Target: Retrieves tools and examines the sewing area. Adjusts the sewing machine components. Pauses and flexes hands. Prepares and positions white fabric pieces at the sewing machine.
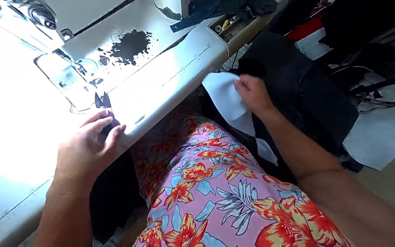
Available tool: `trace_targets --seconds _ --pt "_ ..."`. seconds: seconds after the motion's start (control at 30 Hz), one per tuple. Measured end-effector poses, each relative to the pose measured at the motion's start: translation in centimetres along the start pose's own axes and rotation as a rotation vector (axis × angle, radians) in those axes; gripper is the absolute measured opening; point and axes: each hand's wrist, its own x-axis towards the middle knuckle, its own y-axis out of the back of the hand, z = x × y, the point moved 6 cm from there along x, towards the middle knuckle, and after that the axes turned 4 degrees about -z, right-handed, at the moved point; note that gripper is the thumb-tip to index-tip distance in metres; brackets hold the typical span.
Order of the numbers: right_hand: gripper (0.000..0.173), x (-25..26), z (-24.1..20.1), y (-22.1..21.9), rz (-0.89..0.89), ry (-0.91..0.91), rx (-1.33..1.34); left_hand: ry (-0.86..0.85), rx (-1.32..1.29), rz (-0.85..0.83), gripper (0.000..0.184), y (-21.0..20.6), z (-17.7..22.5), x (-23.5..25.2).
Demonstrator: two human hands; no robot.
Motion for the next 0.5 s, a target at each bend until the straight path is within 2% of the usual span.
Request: trace_targets --seconds 0.1,0.2,0.27,0.37,0.43,0.5 --pt "0.025 5.0 -6.4 3.5 0.154 0.208 0.201 0.063 0.066 0.093 0.027 -0.1 0.6 0.9" --pt "0.024 8.8 -11.9 6.6 0.386 0.387 0.383 0.193 0.17 0.123 0.051 0.1 0.4 0.7" --pt "0.025 9.8 -14.5 6.6 0.436 0.448 0.348 0.288 0.167 0.157 0.05 0.2 -0.3 0.2" --pt "0.023 8.6 -15.6 2.0 0.217 0.457 0.237 0.328 -0.172 0.172 0.05 -0.1 -1.5 -0.2" --pt "0.023 7.3 -15.0 -1.8 0.118 0.497 0.275 0.334 -0.582 0.187 0.047 -1.0 -1.1 0.4" --pt "0.024 5.4 -14.5 -3.8 0.027 0.486 0.427 0.322 -0.989 0.148 0.041 -2.7 1.7 1.6"
